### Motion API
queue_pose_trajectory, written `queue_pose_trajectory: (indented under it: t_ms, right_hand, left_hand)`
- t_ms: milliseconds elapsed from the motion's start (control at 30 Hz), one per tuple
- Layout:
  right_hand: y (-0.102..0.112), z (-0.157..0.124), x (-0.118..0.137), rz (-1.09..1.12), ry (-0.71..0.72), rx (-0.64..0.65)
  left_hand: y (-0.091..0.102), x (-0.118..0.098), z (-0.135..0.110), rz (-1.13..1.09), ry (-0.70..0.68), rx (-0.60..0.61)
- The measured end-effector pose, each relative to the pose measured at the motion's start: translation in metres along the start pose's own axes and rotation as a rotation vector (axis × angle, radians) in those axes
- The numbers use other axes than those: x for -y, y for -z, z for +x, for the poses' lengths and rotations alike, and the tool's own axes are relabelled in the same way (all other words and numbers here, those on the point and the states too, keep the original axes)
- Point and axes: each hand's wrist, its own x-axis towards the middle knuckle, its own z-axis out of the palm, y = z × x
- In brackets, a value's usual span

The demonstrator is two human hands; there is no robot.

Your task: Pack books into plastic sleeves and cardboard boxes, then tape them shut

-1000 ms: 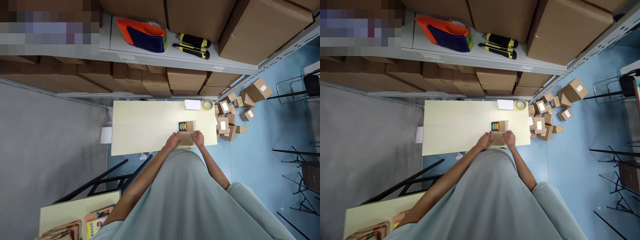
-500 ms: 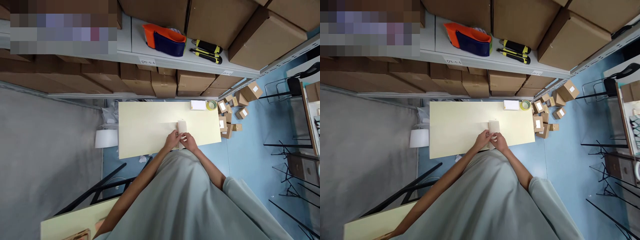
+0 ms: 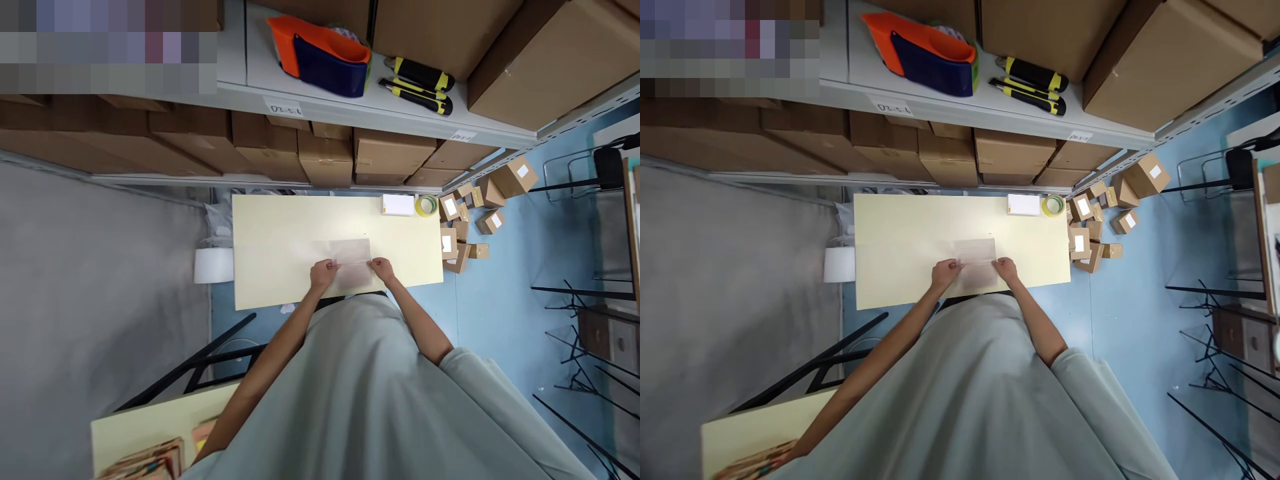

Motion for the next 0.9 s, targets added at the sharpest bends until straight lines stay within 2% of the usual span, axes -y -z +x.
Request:
queue_pose_trajectory:
  t_ms: [233,433,533,633,900]
  right_hand:
    - [-0.022,0.016,-0.006,0.003,0.053,0.067]
    - [-0.013,0.023,-0.018,0.034,0.176,0.199]
    - [0.003,0.025,-0.028,0.062,0.205,0.220]
    - [0.028,0.027,-0.042,0.098,0.211,0.208]
    - [0.120,0.024,-0.082,0.119,0.211,0.084]
  left_hand:
    - [-0.015,-0.001,-0.006,-0.027,0.100,-0.090]
    - [-0.026,-0.010,-0.012,-0.003,0.186,-0.123]
    - [-0.034,-0.020,-0.015,0.014,0.196,-0.101]
    - [-0.048,-0.035,-0.016,0.026,0.168,-0.051]
    - [-0.114,-0.090,-0.011,0.016,0.034,0.112]
